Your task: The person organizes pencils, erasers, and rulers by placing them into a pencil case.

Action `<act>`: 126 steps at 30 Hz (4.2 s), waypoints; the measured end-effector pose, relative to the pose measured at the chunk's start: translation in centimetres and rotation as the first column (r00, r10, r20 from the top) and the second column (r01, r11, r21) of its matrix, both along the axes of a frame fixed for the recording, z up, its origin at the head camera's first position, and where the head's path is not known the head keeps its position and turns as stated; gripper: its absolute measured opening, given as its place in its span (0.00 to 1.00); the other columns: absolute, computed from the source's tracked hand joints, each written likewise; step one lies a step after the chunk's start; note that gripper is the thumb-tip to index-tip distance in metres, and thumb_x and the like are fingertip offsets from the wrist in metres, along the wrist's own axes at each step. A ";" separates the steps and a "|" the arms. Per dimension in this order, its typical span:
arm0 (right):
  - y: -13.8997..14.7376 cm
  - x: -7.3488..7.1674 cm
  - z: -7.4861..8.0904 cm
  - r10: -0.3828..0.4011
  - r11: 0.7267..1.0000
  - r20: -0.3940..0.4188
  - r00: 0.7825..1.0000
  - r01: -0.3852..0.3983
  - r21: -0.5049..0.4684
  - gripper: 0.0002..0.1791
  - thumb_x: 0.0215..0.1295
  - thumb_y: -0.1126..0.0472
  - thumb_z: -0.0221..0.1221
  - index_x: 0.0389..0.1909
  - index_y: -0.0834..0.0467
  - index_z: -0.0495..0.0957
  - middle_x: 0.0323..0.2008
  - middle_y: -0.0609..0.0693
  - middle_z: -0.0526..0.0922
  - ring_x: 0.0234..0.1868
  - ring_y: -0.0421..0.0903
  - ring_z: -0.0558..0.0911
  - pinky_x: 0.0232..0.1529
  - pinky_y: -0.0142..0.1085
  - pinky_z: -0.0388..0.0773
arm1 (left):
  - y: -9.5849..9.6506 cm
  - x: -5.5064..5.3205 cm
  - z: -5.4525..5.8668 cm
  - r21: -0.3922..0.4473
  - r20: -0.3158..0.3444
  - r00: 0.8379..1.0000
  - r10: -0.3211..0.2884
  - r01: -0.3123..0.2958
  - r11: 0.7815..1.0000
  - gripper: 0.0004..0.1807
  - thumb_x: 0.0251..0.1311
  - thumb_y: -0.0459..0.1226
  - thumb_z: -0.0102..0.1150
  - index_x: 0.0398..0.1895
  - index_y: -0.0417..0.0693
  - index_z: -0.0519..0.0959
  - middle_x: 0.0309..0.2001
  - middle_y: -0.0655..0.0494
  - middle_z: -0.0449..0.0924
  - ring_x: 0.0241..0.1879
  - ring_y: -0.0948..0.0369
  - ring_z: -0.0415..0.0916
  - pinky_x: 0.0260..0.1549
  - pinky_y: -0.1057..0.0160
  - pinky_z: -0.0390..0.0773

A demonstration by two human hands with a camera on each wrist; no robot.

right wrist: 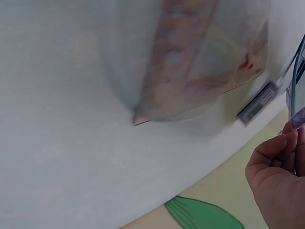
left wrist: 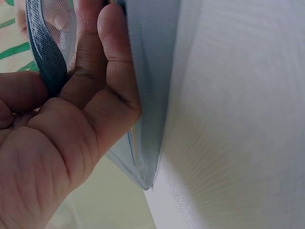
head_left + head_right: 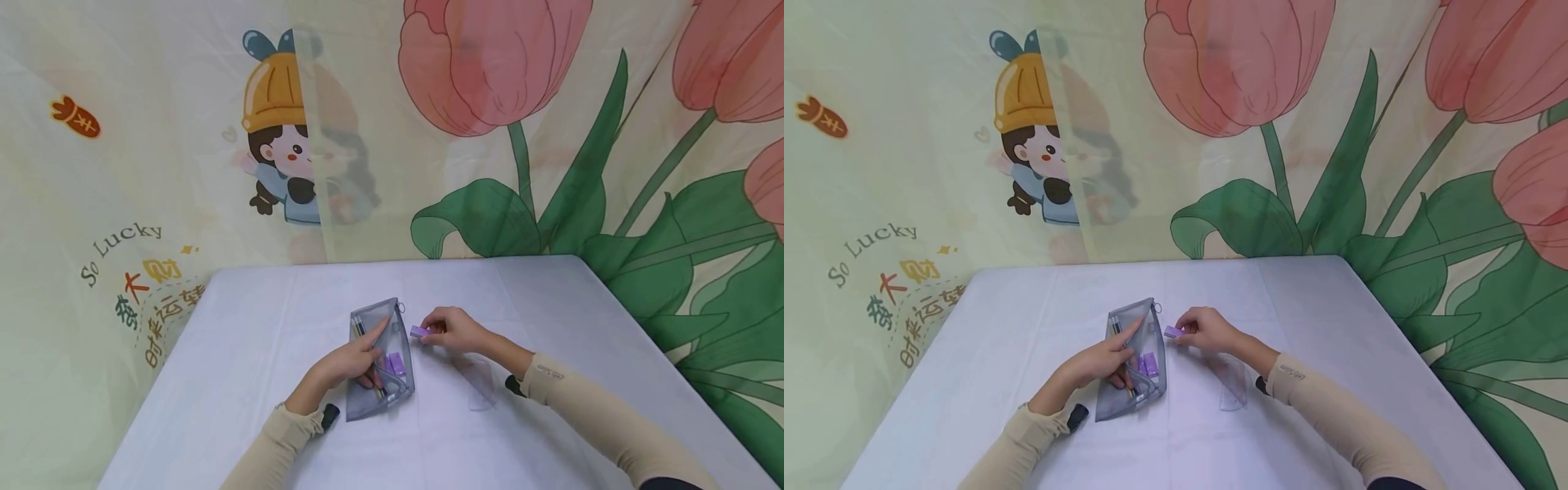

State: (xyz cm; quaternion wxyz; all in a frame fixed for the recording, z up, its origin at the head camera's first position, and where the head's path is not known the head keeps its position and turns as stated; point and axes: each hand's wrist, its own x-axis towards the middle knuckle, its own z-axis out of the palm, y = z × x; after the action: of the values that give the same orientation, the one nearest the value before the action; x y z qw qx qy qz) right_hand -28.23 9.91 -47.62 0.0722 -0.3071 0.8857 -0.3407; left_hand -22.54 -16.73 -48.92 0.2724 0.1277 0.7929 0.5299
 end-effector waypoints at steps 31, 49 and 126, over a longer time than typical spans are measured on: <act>-6.8 0.9 -1.3 -0.013 0.992 -0.219 0.976 0.041 0.122 0.15 0.49 0.57 0.76 0.36 0.60 0.88 0.26 0.47 0.84 0.26 0.36 0.74 0.28 0.26 0.73 | -0.6 -0.3 0.2 0.024 0.011 0.999 -0.035 0.035 0.999 0.36 0.77 0.33 0.35 0.80 0.71 0.39 0.30 0.42 0.78 0.24 0.54 0.82 0.25 0.53 0.83; -7.4 1.2 -1.5 0.083 0.991 -0.017 0.996 -0.080 0.109 0.10 0.64 0.56 0.65 0.38 0.58 0.88 0.29 0.47 0.87 0.26 0.34 0.76 0.29 0.27 0.75 | -0.6 -0.5 -0.2 0.013 0.023 0.999 -0.041 0.041 0.999 0.35 0.77 0.35 0.35 0.80 0.71 0.40 0.27 0.42 0.80 0.24 0.55 0.82 0.26 0.56 0.83; 5.7 -2.2 -3.0 -0.012 0.926 -0.251 0.968 0.105 0.361 0.53 0.55 0.27 0.59 0.78 0.47 0.54 0.79 0.60 0.47 0.76 0.67 0.53 0.71 0.68 0.46 | -0.2 -0.1 0.2 -0.016 0.012 1.000 -0.009 0.009 1.000 0.37 0.75 0.33 0.37 0.79 0.72 0.41 0.26 0.42 0.79 0.23 0.55 0.82 0.24 0.55 0.82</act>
State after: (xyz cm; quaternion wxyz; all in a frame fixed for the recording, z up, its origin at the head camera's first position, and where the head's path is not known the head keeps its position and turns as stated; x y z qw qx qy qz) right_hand -30.44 15.60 -50.62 0.0094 -0.3006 0.9450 -0.1284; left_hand -22.64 -16.92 -48.73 0.2806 0.1259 0.7949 0.5231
